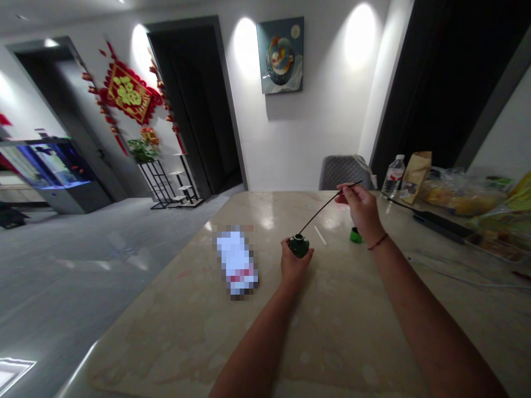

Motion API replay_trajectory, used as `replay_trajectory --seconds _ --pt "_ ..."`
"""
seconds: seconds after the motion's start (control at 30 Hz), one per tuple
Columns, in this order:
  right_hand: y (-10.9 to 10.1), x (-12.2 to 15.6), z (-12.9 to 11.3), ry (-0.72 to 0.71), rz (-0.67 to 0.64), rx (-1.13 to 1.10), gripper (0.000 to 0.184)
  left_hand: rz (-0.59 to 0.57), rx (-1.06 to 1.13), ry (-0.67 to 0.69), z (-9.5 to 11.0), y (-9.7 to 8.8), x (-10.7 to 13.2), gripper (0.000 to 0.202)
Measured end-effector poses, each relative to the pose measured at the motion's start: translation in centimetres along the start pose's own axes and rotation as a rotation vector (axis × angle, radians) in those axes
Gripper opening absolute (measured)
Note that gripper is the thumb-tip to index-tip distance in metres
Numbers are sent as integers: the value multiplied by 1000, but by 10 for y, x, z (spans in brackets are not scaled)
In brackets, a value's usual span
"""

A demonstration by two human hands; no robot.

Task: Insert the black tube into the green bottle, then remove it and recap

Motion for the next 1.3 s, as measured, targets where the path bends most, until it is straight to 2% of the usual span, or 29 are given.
replay_trajectory --seconds 0.13,0.27,0.43,0.6,0.73,0.87,1.0,1.07,1.13,1.23,1.3 --pt "6 2 -4 -13 -34 10 30 1 22 -10 0 0 0 62" --pt "23 9 -4 7 -154 4 31 3 26 -5 1 0 0 61" --pt "54 28 12 79 -340 4 31 -2 5 10 0 -1 0 62" --pt "69 39 28 116 -443 68 28 0 -11 14 0 -1 1 61" --pt "66 46 48 139 -507 232 30 12 -17 34 1 -1 1 60" --pt "54 59 71 162 -613 717 34 11 -16 37 0 0 0 61" --pt "48 78 91 246 -831 1077 37 12 -15 25 0 0 0 62" --pt "47 86 98 308 -914 1138 35 22 -17 15 0 -1 0 62" --pt "46 90 103 360 -944 1157 32 26 -5 9 0 -1 0 62" --pt "45 89 103 405 -930 1126 31 21 12 9 -1 -1 0 62" --pt "43 83 99 410 -877 1076 29 21 13 16 -1 -1 0 62"
Point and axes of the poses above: each hand's wrist, its own x-axis away from the middle knuckle, its own y-axis out of the palm, z = x × y, the point moved 6 cm from there along -x, towards the middle knuckle, and after that the axes turned 10 degrees about -y, right-handed, at the moved point
